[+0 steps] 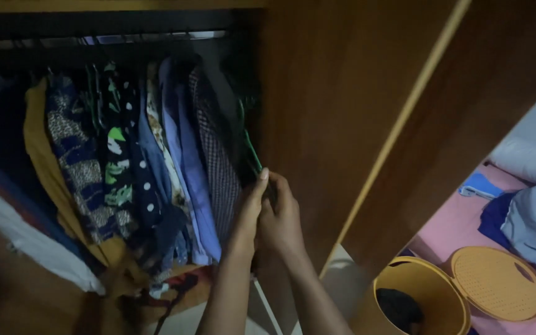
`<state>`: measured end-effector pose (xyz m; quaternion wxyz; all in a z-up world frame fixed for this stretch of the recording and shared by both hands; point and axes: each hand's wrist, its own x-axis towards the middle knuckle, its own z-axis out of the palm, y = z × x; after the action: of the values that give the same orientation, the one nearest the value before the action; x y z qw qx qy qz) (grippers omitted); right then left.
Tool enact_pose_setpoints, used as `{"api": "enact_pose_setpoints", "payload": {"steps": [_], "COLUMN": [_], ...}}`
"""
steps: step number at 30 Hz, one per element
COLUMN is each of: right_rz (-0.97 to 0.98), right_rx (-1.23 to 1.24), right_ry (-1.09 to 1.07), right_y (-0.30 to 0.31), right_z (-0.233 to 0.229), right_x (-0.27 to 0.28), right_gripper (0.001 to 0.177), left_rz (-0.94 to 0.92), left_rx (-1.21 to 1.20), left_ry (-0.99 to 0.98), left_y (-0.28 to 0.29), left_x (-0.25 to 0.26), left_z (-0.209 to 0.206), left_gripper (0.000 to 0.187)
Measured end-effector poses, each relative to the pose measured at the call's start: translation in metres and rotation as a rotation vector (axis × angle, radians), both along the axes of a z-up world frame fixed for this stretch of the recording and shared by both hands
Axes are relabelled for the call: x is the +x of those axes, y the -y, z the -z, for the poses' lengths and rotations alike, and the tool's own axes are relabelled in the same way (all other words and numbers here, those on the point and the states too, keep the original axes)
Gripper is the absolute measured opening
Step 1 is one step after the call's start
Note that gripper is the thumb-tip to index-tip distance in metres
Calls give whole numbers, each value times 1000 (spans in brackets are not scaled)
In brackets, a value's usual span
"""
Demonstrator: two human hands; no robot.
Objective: The recorder picks up a pair of trousers from a laundry basket and secures them onto a green clothes hanger before placing it back in the closet.
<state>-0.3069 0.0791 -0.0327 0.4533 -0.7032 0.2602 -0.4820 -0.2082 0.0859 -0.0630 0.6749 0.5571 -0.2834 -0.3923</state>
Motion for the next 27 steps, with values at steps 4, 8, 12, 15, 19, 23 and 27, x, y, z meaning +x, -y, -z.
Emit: {"api": "enact_pose_setpoints", "payload": {"steps": [4,8,12,15,19,23,27], "right_rz": [-70,-93,-131,-186,-247,-212,-154], "right_rx": [111,226,200,217,279,320,310], "right_ry": [48,42,63,110,188,170,151], "right_y": [-31,-63,-75,-84,-106,-136,-152], "right_z": [-6,-14,-1,7,14,11,30], "right_x": [-54,-97,-129,-150,-181,-217,-249], "right_gripper": [39,32,36,40,46,48,45], "left_rz": [-54,-98,-126,-110,-81,-46,-31], "left_rx": [-35,-49,-86,-135,-130,-69,-20], "left_ry": [-31,-23,-51,-25,-8,-15,-27], "left_y": [-42,-72,-101,-117,-145,-174,-190], "left_x": [-62,-105,-142,-163,-196,-234,-272], "left_z": [-13,-12,-15,-12,-15,-21,-14], "left_gripper": [72,66,56,52,51,51,55]}}
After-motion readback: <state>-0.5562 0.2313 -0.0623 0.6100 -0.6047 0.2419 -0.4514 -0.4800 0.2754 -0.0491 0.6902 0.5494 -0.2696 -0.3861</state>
